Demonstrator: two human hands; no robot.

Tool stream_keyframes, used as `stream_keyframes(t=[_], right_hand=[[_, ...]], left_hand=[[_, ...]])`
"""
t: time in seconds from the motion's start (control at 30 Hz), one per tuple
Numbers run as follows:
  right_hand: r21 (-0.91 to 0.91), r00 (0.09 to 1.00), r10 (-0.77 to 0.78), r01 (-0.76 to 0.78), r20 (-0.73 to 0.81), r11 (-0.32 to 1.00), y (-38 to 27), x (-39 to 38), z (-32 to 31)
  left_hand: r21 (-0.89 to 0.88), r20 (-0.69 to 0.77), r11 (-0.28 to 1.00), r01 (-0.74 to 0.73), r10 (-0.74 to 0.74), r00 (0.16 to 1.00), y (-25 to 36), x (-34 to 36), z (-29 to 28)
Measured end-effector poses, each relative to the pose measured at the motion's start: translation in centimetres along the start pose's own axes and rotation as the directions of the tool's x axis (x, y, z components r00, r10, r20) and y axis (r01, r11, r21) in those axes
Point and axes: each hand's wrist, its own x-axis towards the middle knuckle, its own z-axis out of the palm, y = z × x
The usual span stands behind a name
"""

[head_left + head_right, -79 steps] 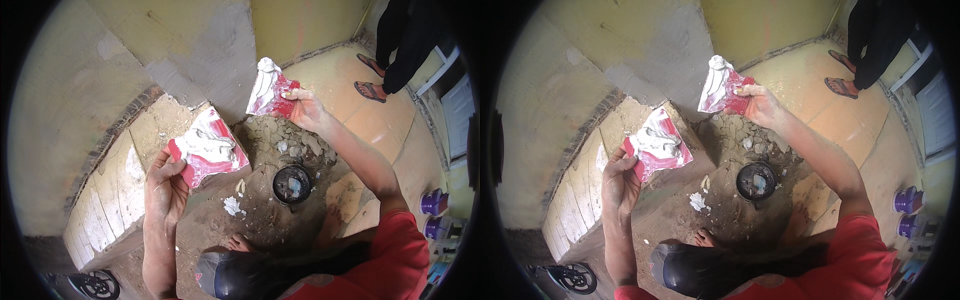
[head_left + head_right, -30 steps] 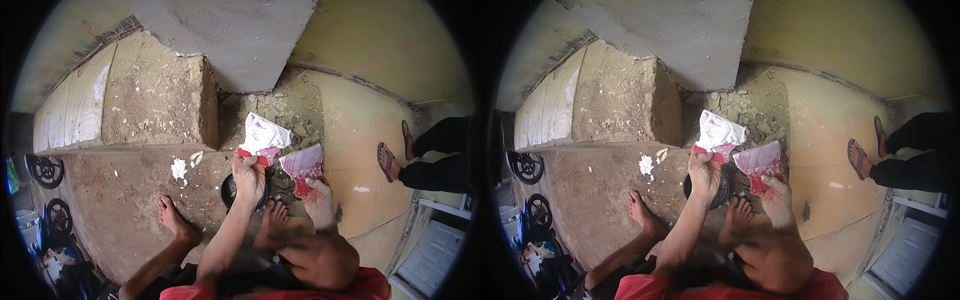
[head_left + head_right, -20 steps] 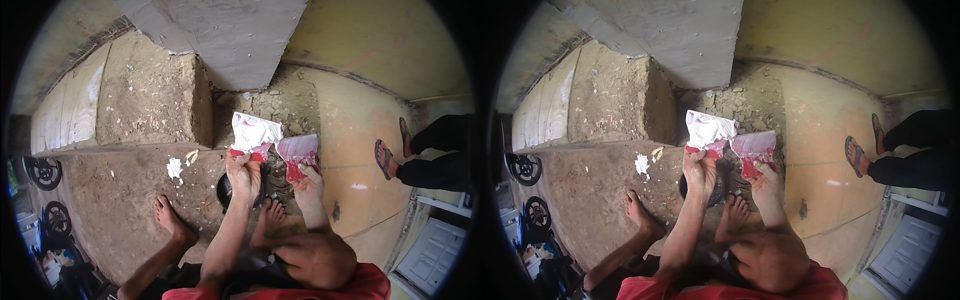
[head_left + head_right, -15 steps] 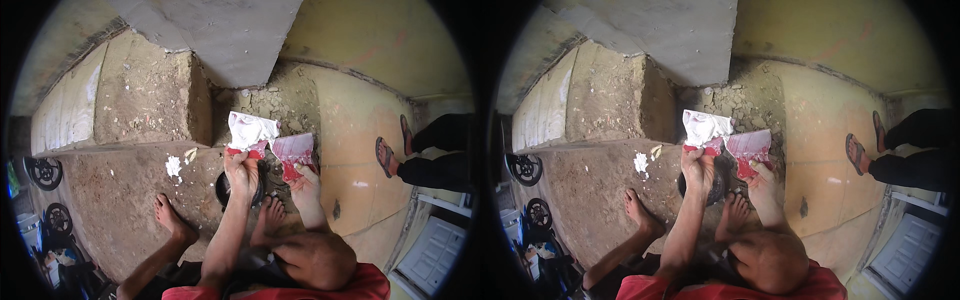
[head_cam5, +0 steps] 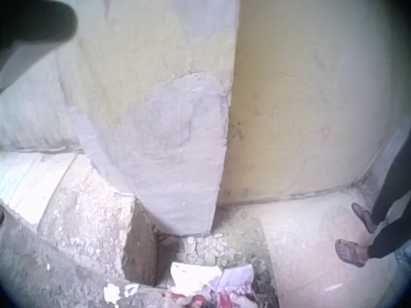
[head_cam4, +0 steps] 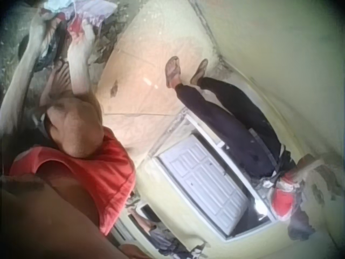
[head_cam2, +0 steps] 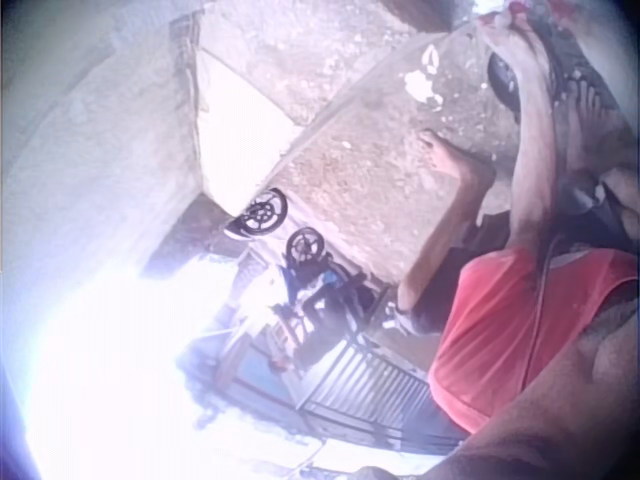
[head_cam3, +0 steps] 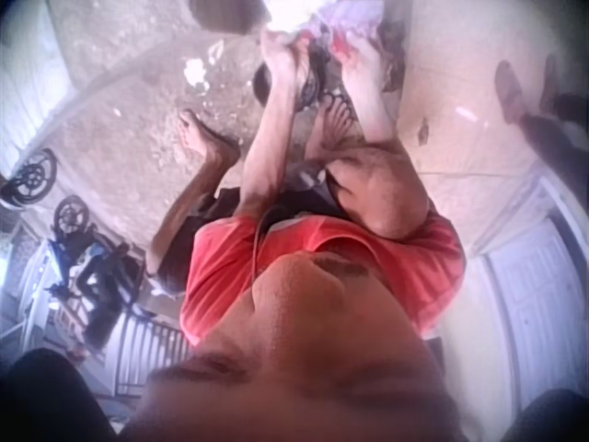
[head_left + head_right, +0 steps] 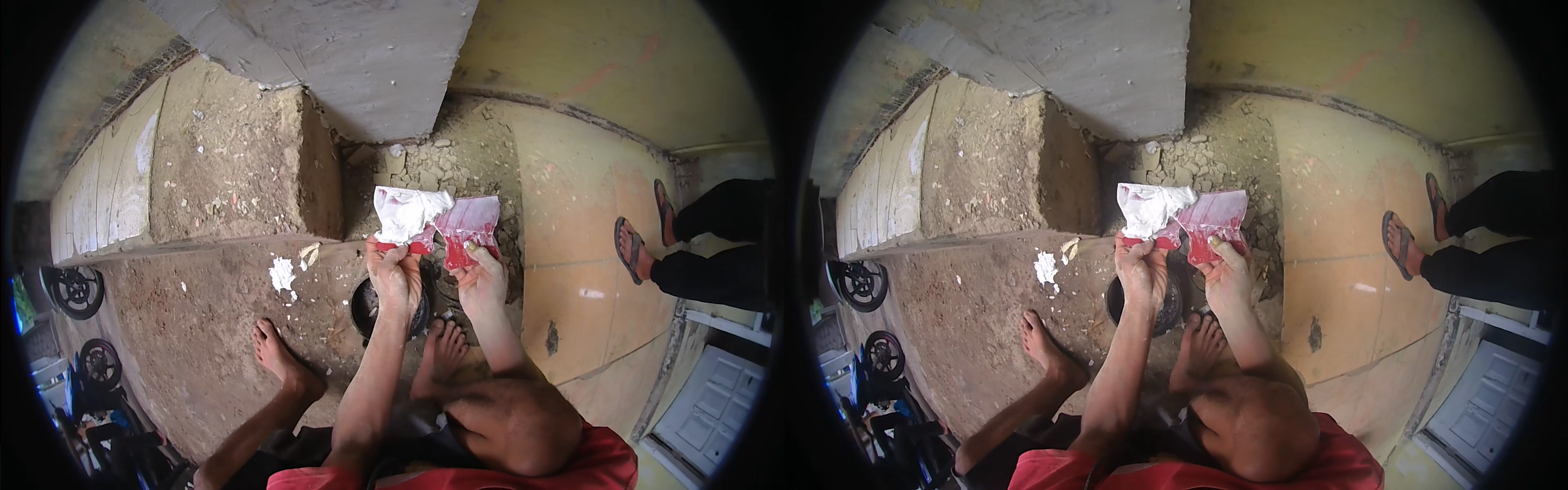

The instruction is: The person applies white plaster to a wall corner and adjacent surfaces using a trowel. They repeatedly scoop plaster from a bucket and smooth it onto the wall, occasionally standing to retrieve more material before resuming the application.

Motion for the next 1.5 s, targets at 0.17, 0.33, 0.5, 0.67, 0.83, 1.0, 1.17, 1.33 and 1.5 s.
stream_keyframes(t=[0.17,0.33,0.5,0.67,0.83,1.0,1.17,1.33,1.5], right_hand=[[0.060,0.990,0.095,-0.102,0.106,0.993,0.4,3.9,-0.4],[0.035,0.975,0.114,-0.123,0.192,0.992,0.1,9.8,1.5],[-0.001,0.993,0.113,-0.114,0.045,0.994,2.1,13.3,6.8],[-0.011,0.999,-0.029,0.029,0.040,1.000,0.6,13.6,14.7],[-0.039,0.976,-0.072,0.082,0.208,0.996,-5.0,9.4,16.8],[-0.180,0.970,-0.055,0.099,0.236,0.979,-3.5,9.6,10.2],[-0.101,0.993,0.108,-0.103,0.048,0.990,2.4,15.7,9.3],[-0.056,0.999,0.046,-0.044,0.025,0.997,-0.9,16.8,16.2],[-0.075,0.975,-0.046,0.064,0.218,0.995,-3.0,11.1,16.9]], left_hand=[[0.066,0.036,0.998,-0.021,0.019,0.999,0.1,2.0,-1.2],[0.067,0.095,0.995,-0.075,0.068,0.993,0.8,6.5,-0.2],[0.002,-0.046,0.993,-0.115,0.115,0.992,0.1,11.0,-0.7],[-0.100,-0.109,0.989,-0.105,0.094,0.990,-0.6,13.7,-3.6],[-0.107,-0.193,0.993,-0.053,0.031,0.981,0.0,11.6,-5.0],[-0.103,-0.230,0.994,-0.038,0.013,0.973,0.7,7.0,-4.4],[-0.112,-0.196,0.993,-0.036,0.013,0.980,-0.1,5.7,-6.0],[-0.112,-0.189,0.993,-0.040,0.018,0.982,0.9,5.2,-5.5],[-0.098,-0.152,0.994,-0.054,0.039,0.988,1.6,4.7,-5.4]])
